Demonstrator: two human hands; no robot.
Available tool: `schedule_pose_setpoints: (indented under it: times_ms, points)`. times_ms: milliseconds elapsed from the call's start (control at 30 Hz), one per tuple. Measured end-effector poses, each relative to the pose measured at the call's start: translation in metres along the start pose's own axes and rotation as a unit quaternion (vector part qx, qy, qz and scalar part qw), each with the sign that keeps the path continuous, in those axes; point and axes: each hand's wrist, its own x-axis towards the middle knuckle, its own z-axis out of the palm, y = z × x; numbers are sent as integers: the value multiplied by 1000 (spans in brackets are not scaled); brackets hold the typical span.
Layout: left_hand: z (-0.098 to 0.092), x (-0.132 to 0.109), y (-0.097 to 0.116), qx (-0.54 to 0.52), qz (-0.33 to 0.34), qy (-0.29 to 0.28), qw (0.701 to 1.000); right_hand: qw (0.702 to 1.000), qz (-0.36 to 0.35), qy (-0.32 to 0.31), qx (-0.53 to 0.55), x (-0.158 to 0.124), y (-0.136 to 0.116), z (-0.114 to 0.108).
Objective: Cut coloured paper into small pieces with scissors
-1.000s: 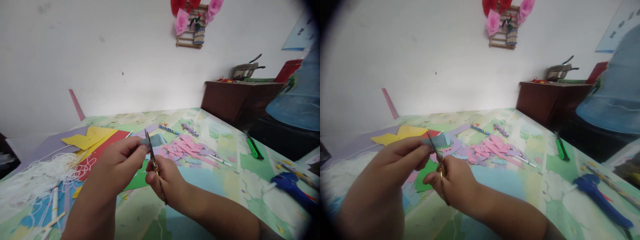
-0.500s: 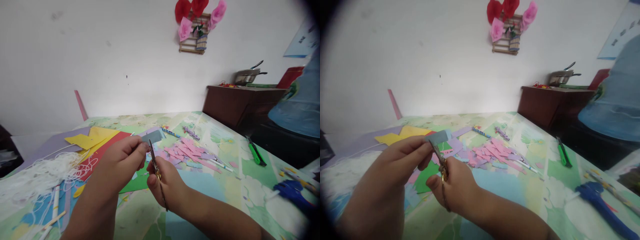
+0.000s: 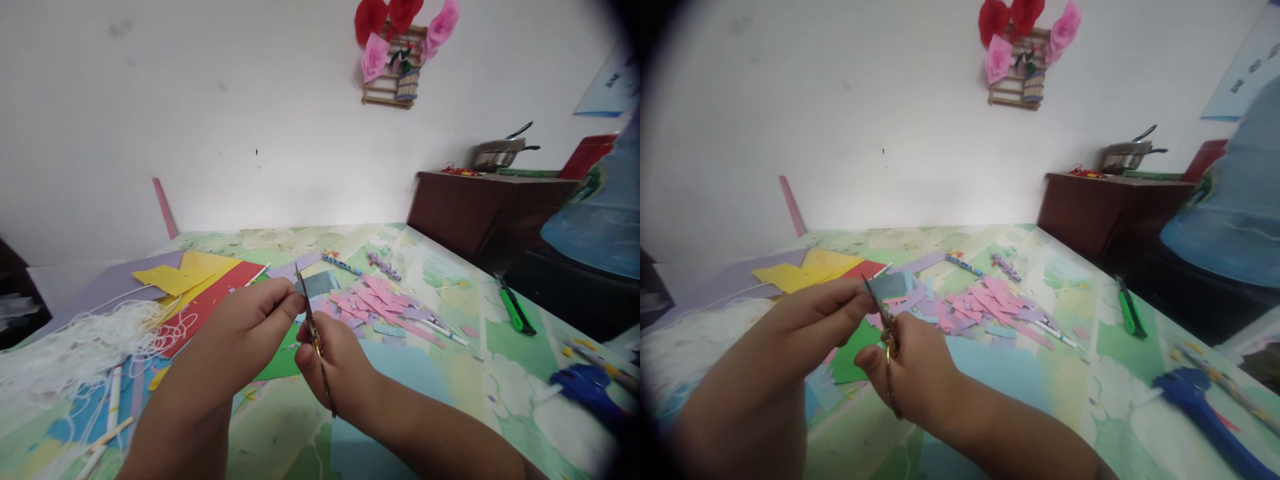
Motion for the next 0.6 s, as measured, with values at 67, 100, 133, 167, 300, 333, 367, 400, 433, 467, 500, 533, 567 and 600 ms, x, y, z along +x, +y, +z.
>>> schedule_pose_setpoints:
  times_ms: [67, 100, 133, 167, 300, 333, 367, 400, 433, 467, 500, 533, 567, 600]
  points:
    - [0, 0, 0, 0, 3, 0, 1000, 1000, 5, -5, 3, 0, 1, 0]
    - [-1, 0, 0, -2, 3, 2, 1000, 1000, 8, -6, 4, 0, 1, 0]
    - [-1, 0, 1, -5, 3, 6, 1000, 1000, 10, -6, 6, 0, 1, 0]
    - [-1, 0, 2, -9, 3, 11, 1000, 1000, 10, -7, 7, 0, 2, 0]
    - [-1, 1, 7, -27, 2, 18, 999, 1000, 8, -8, 13, 0, 1, 1]
    - [-1, 1, 7, -33, 4, 19, 999, 1000, 8, -9, 17, 0, 1, 1]
    - [-1, 2, 8, -37, 6, 18, 999, 1000, 8, -10, 21, 0, 1, 1]
    - [-1, 2, 7, -41, 8, 20, 999, 1000, 8, -11, 26, 0, 0, 1]
    - [0, 2, 7, -44, 10, 22, 999, 999, 6, -11, 30, 0, 0, 1]
    - [0, 2, 6, -46, 11, 23, 999, 999, 4, -10, 32, 0, -1, 0]
    - [0, 2, 5, -48, 10, 22, 999, 999, 1, -7, 33, 1, -1, 0]
    - [0, 2, 4, -50, 8, 19, 999, 999, -2, -5, 33, 1, -2, 0]
    - [0, 2, 3, -52, 6, 15, 999, 999, -2, -3, 33, 1, -2, 0]
    - [0, 2, 3, -55, 3, 12, 998, 999, -1, -2, 32, 2, -1, 0]
